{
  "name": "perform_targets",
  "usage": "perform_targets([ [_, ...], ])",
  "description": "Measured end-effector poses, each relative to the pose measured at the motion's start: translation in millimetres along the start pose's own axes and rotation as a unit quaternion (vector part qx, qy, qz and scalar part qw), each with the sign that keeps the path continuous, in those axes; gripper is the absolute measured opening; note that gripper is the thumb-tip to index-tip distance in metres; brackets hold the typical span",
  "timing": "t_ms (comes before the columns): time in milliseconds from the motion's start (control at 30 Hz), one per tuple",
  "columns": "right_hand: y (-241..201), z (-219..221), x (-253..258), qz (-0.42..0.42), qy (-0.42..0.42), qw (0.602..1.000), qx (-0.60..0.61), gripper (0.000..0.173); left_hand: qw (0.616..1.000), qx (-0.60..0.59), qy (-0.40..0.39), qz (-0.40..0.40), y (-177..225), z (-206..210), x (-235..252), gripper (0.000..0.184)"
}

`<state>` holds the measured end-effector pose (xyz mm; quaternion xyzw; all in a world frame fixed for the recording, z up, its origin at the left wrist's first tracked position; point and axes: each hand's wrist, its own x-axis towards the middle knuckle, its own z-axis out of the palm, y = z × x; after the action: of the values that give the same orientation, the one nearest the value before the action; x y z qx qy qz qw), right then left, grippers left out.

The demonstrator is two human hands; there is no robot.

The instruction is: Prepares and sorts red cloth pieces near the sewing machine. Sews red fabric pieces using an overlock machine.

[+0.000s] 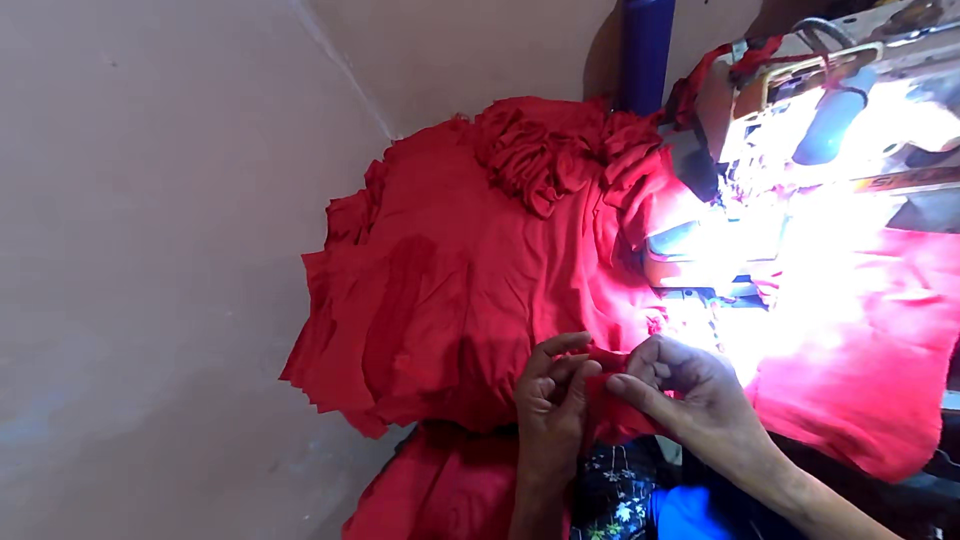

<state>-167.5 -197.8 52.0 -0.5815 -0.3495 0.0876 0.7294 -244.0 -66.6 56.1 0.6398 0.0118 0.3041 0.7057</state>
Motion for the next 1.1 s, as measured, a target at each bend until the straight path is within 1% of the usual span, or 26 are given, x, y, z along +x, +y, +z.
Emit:
perform_targets([
  [100, 3, 3, 0, -0.016, 0.031, 0.999, -0.011, 0.011, 1.0, -0.019, 0.011, -0.013, -2, 4, -2, 0.024],
  [233, 10, 6, -1, -0.039, 0.04, 0.998, -0.024, 0.011, 0.997, -0.049, 0.04, -0.048, -5, 6, -5, 0.022],
  [367, 10, 5, -1, -0.027, 0.042, 0.999, -0.021, 0.011, 0.993, -0.079, 0.061, -0.068, -5, 10, -10, 0.02],
  [400, 10, 5, -1, -0.028, 0.044, 0.998, -0.017, 0.011, 0.992, -0.09, 0.056, -0.07, -4, 10, -11, 0.027],
  [433, 10, 5, 0, -0.029, 0.046, 0.998, -0.012, 0.01, 0.992, -0.095, 0.045, -0.064, -2, 11, -12, 0.035],
  [467, 8, 4, 0, -0.026, 0.042, 0.999, -0.006, 0.01, 0.994, -0.09, 0.031, -0.048, 0, 11, -11, 0.035],
  [533, 1, -2, -1, -0.01, 0.011, 1.0, -0.01, 0.017, 0.999, -0.038, 0.004, -0.005, 3, 8, -7, 0.024],
  [633, -14, -16, -1, 0.014, -0.096, 0.995, -0.031, 0.033, 0.994, 0.057, -0.084, 0.048, 21, -2, 8, 0.017],
  [667, -18, -21, -1, 0.014, -0.127, 0.991, -0.036, 0.034, 0.988, 0.086, -0.115, 0.064, 30, -3, 14, 0.017],
  [700, -21, -24, -2, 0.006, -0.143, 0.989, -0.039, 0.03, 0.98, 0.11, -0.145, 0.08, 38, -5, 20, 0.017],
  [767, -25, -30, -2, -0.013, -0.144, 0.988, -0.044, 0.013, 0.968, 0.133, -0.183, 0.107, 50, -4, 33, 0.018],
  [800, -27, -32, -3, -0.021, -0.138, 0.989, -0.046, 0.01, 0.965, 0.137, -0.19, 0.117, 53, -3, 38, 0.018],
  [933, -29, -44, -5, -0.026, -0.095, 0.993, -0.07, 0.01, 0.962, 0.138, -0.2, 0.124, 55, 5, 55, 0.016],
  [1033, -28, -53, -7, -0.006, -0.077, 0.994, -0.074, 0.009, 0.958, 0.153, -0.212, 0.115, 54, 13, 66, 0.014],
  [1100, -26, -58, -7, -0.003, -0.063, 0.995, -0.077, 0.014, 0.956, 0.158, -0.22, 0.108, 52, 17, 74, 0.016],
])
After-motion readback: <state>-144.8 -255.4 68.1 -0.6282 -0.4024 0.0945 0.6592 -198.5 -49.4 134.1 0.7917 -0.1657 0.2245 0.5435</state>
